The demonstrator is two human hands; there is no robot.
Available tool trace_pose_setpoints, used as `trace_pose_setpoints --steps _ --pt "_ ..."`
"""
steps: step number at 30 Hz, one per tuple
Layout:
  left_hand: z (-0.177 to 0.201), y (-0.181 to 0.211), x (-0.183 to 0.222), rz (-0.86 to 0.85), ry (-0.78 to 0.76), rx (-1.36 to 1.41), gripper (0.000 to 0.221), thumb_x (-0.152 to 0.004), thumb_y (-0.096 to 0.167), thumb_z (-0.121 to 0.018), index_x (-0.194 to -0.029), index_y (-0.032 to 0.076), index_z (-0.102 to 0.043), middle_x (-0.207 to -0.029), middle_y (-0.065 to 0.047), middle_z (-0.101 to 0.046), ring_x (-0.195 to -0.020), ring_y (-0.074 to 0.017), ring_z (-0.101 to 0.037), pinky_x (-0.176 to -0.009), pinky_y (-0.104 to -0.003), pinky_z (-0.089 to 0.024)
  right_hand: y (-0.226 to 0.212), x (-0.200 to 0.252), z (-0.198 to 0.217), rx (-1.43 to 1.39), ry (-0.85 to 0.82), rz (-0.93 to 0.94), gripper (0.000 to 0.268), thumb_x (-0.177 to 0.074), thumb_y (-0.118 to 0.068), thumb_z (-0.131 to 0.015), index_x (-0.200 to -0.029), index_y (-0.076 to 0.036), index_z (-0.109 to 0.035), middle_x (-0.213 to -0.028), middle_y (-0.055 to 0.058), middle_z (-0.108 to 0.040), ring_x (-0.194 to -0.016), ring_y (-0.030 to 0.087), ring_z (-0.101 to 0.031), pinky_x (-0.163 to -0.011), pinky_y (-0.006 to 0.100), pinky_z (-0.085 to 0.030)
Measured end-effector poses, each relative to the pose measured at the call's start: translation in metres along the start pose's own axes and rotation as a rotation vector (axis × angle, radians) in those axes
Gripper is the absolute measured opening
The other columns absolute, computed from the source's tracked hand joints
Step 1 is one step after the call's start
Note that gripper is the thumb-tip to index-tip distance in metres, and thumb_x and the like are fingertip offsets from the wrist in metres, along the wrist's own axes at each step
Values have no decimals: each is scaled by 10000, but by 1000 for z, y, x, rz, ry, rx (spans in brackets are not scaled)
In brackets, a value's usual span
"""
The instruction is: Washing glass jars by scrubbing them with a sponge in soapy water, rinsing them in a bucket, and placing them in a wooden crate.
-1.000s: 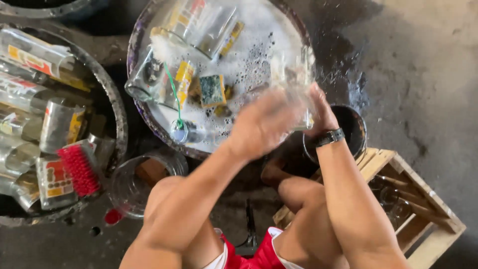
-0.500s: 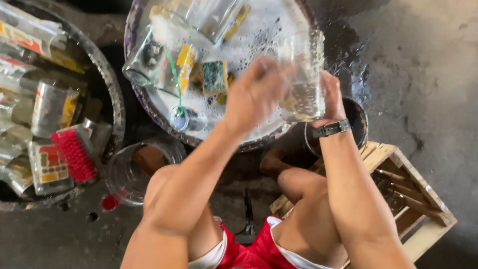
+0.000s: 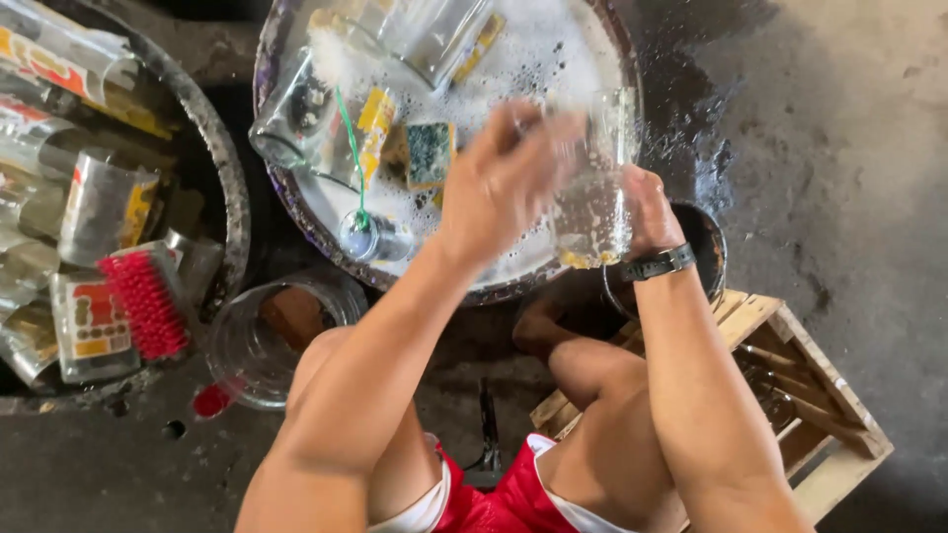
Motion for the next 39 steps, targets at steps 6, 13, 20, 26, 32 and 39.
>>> trace_pose_setpoints --steps 6,13,20,26,32,39 --pt "2 64 23 -262 -258 11 490 -830 -32 -652 -1220 160 -427 -1066 -143 -473 -734 -259 -554 -473 -325 -428 -7 5 -9 138 92 39 816 -719 -581 -573 -1289 -69 -294 -1152 121 -492 -981 224 -524 -863 398 -473" --pt "3 72 14 -339 -306 -93 364 -876 75 -534 -1216 173 -448 -1045 -104 -455 -812 -197 -541 -527 -255 -424 -22 4 -28 1 -132 178 549 -811 -380 -635 -1223 -108 -395 -1088 40 -513 -953 158 -521 -875 314 -469" --pt "5 51 9 -175 -429 -167 618 -848 118 -596 -1367 199 -270 -1065 -97 -412 -815 -196 -510 -483 -265 -418 -16 9 -2 -92 -140 169 523 -824 -323 -697 -1211 -92 -431 -1043 43 -564 -879 159 -575 -790 290 -513" --pt "12 57 -1 -134 -460 -169 602 -788 69 -653 -1318 189 -392 -978 -88 -399 -735 -210 -471 -541 -293 -399 -12 23 16 70 279 195 638 -748 -543 -623 -1130 -50 -486 -978 57 -576 -852 185 -591 -732 313 -518" --pt "12 64 -4 -191 -440 -156 510 -813 9 -576 -1279 169 -443 -991 -100 -398 -829 -211 -528 -578 -303 -453 -21 36 34 184 521 549 402 -893 -422 -421 -1141 -117 -505 -1064 127 -554 -962 303 -554 -847 481 -474" --pt "8 48 7 73 -441 -107 479 -918 136 -569 -1332 236 -351 -1128 -71 -467 -995 -125 -612 -659 -243 -495 -29 50 43 688 508 806 394 -998 -354 -278 -1258 -75 -377 -1261 108 -441 -1213 204 -419 -1073 383 -320"
Point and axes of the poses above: each hand's wrist, its own x-axis away from the middle knuckle, its own z-axis out of the back of the hand, y = z × x, the point moved 7 cm from there along -x, towards the middle knuckle
